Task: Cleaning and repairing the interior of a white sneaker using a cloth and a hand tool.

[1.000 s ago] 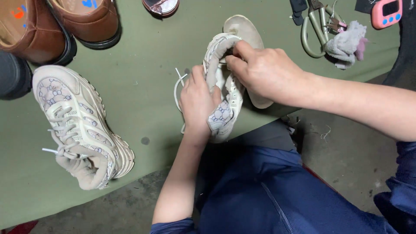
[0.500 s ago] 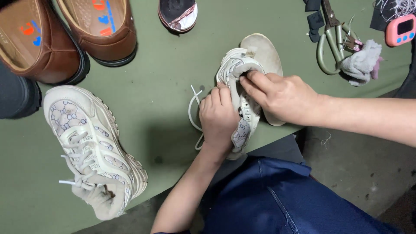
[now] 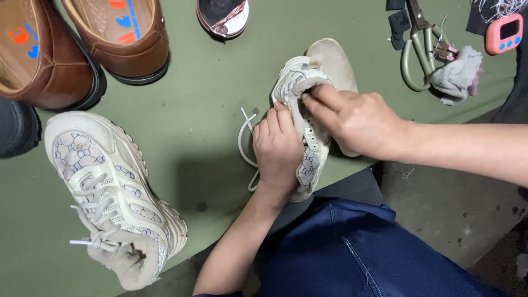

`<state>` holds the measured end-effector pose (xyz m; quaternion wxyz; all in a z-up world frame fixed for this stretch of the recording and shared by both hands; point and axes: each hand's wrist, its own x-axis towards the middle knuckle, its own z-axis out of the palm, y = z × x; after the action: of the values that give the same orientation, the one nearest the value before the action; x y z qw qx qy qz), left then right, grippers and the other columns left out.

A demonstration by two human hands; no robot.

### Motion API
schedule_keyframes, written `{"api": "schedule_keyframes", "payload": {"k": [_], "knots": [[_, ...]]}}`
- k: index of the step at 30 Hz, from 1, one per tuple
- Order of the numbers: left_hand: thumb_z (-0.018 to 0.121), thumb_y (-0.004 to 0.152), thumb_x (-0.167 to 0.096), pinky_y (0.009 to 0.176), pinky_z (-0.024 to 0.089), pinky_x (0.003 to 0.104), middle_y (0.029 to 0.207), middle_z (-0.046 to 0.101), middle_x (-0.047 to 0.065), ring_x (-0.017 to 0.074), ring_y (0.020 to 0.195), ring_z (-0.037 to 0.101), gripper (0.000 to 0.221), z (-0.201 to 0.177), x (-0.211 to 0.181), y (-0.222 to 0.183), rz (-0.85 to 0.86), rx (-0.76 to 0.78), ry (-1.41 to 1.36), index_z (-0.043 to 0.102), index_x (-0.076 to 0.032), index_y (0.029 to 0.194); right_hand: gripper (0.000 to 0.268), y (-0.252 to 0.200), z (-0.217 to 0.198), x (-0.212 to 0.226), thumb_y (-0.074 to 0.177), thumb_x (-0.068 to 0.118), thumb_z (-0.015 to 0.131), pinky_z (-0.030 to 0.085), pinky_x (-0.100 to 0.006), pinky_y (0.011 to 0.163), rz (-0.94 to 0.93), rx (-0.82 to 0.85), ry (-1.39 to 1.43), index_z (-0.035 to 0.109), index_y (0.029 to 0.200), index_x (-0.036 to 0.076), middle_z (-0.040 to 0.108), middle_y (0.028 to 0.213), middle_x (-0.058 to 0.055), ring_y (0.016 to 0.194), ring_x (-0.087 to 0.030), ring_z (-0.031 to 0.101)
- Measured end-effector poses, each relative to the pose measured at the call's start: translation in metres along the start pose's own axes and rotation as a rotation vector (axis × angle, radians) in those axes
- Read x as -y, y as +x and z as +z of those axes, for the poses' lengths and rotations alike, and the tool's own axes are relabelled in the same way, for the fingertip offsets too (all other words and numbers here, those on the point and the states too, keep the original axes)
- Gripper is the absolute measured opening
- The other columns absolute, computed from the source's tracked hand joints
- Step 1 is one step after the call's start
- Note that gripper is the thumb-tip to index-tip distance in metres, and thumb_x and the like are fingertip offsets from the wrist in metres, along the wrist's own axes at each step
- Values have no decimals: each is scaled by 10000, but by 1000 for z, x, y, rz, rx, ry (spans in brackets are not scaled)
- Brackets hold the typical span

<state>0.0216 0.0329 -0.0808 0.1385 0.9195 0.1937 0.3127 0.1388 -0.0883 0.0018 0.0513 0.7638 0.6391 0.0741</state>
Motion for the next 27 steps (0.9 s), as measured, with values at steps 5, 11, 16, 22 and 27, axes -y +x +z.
{"api": "schedule_keyframes", "payload": {"k": [5,11,16,22,27], "knots": [[392,948,-18,656,490,364,899,629,167,286,720,612,347,12,2,-8,-7,6,-33,679,95,1106,348,4,-1,0,912,170,607,571,-243,559,-38,30,-118,677,1252,146,601,1148,-8,759,-136,668],[543,832,-109,763,513,404,997,634,174,320,846,643,430,14,8,-15,-60,106,-116,613,68,1217,154,17,-13,18,985,234,592,541,-248,496,98,-3,-43,700,1090,205,606,1005,81,648,-114,682],[680,811,-66,879,503,607,1204,684,249,482,1077,669,556,-26,24,1,-335,430,-581,506,-39,1339,159,9,-28,16,908,187,589,504,-190,476,6,-64,-254,695,1026,197,558,1005,53,693,-75,622],[676,846,-151,840,533,565,996,775,119,438,955,724,345,-26,22,14,-380,614,-470,579,-174,1176,178,-19,-60,11,975,136,560,562,-224,540,128,68,-189,655,1125,154,530,1011,47,728,-82,647],[590,846,-229,744,483,513,811,710,118,420,808,659,196,-10,37,22,-376,598,-372,595,-195,1039,236,-41,-93,-6,975,121,631,543,-336,412,174,140,-7,654,1207,82,564,1068,-39,630,-192,661]]}}
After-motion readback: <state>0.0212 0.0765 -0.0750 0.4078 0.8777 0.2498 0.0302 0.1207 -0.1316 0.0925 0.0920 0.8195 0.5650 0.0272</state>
